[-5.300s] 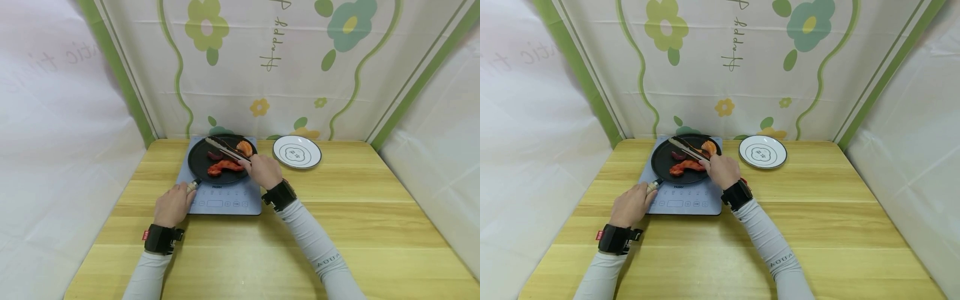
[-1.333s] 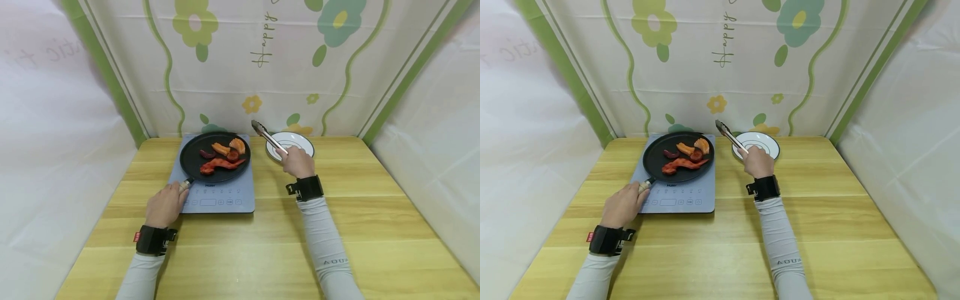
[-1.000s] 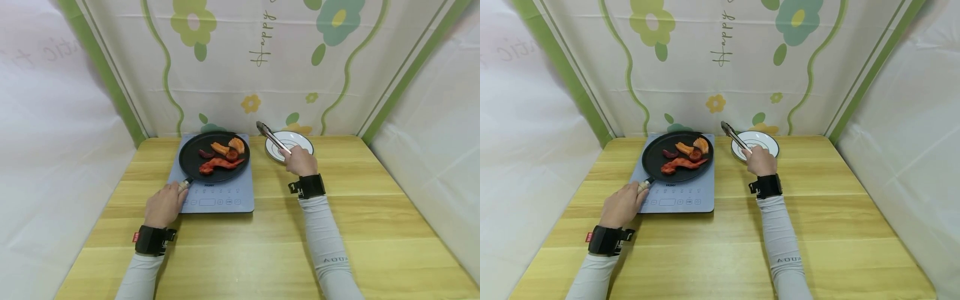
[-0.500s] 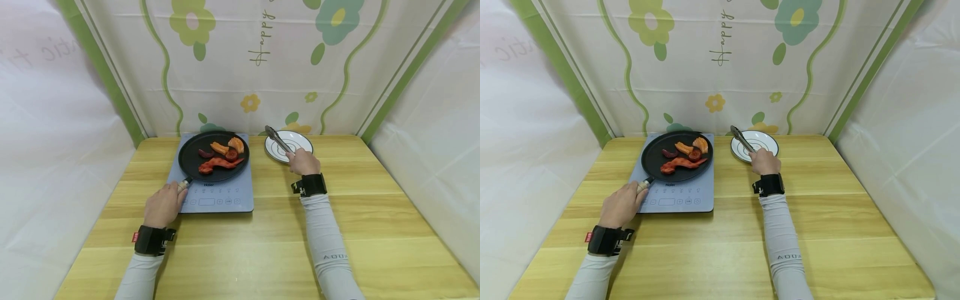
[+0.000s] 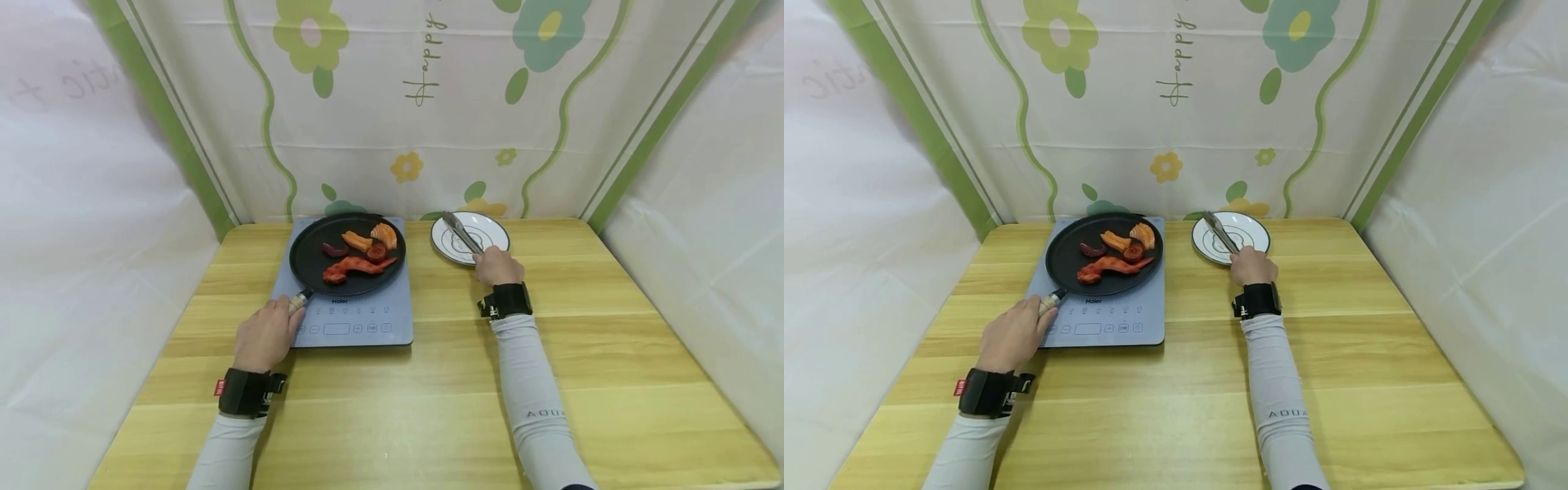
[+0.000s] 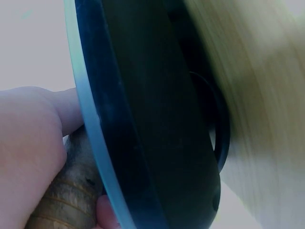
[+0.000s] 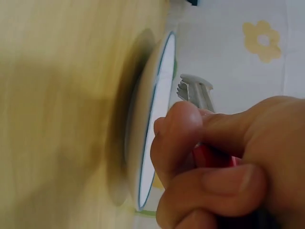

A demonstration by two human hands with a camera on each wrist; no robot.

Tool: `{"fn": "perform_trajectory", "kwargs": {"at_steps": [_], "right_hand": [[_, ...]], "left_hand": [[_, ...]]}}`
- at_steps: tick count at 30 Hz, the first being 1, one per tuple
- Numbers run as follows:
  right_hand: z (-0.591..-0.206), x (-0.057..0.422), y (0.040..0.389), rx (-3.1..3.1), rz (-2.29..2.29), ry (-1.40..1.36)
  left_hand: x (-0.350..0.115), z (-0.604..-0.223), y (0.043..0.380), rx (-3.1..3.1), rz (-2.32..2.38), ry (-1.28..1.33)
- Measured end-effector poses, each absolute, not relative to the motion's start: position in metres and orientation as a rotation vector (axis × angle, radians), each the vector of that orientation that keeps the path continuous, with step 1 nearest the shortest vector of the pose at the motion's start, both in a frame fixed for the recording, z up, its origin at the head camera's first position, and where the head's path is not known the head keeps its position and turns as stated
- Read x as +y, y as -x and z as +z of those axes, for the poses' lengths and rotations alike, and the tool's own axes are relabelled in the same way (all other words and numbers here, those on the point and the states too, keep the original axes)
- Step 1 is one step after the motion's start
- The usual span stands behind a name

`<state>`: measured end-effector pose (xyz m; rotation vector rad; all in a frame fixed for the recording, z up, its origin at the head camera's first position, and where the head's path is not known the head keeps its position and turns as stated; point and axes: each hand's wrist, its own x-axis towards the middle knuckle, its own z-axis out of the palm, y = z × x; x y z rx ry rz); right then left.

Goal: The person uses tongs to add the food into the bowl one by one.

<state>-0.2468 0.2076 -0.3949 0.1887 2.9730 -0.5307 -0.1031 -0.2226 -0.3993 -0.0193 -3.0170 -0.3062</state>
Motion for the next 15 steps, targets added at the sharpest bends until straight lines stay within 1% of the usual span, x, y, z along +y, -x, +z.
{"fn": "perform_trajectory", "kwargs": {"at_steps": [15], "right_hand": [[-0.407, 0.216, 0.252, 2.989, -0.487, -0.272]], "left_hand": [[-0.222, -0.399, 0.103, -3.031, -0.303, 0.003]]}}
